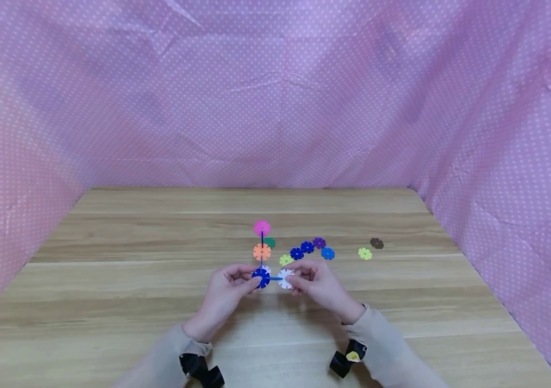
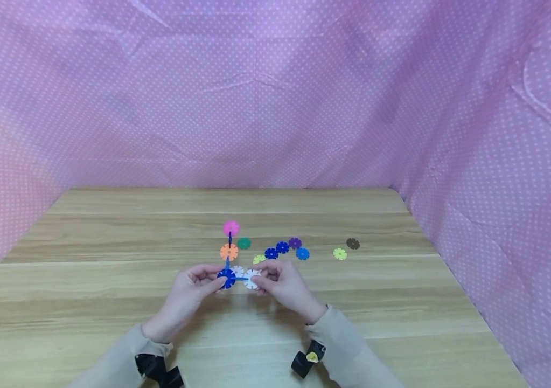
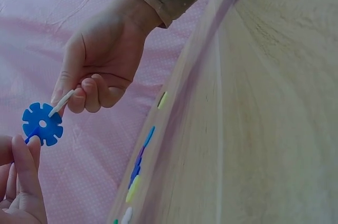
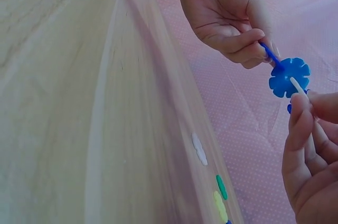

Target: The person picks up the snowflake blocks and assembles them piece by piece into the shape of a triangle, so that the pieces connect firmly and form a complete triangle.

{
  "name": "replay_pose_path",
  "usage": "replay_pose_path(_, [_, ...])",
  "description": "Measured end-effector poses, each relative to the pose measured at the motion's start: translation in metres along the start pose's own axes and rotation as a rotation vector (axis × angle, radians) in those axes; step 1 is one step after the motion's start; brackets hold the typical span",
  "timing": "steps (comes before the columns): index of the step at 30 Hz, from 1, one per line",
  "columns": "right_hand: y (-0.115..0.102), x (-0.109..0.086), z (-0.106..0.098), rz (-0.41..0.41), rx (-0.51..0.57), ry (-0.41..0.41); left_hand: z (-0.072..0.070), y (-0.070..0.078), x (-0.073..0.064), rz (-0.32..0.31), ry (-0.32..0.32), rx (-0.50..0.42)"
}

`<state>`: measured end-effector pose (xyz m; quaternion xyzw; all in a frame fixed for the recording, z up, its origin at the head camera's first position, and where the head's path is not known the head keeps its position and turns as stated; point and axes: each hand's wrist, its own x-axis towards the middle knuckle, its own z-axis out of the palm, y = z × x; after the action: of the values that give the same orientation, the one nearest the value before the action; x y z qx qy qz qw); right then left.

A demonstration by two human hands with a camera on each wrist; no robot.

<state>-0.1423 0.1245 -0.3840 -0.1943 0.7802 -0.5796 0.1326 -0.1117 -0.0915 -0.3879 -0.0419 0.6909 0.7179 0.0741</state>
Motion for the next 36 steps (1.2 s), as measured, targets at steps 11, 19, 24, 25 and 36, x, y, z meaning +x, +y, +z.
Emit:
replay_pose_path(11, [0.01,-0.003,-0.013,0.031,0.044,-0.047,0.001,-0.002,-0.001,0.025,-0.025,-0.008])
replay_pose_path(19, [0.021,-0.004,-0.039,0.056,-0.035,0.042,-0.003,-0.004,0.001,0.011,0.021,0.0])
replay_pose_path(24, [0.03,-0.002,-0.056,0.1,-0.099,0.141,-0.004,-0.004,0.001,0.005,0.014,0.002])
replay_pose_path(25, [0.032,-0.002,-0.059,0.114,-0.118,0.164,-0.004,-0.004,0.001,0.002,0.012,0.001])
replay_pose_path(36, [0.047,0.015,-0.088,0.142,-0.295,0.231,-0.003,-0.002,-0.001,0.011,0.02,-0.027])
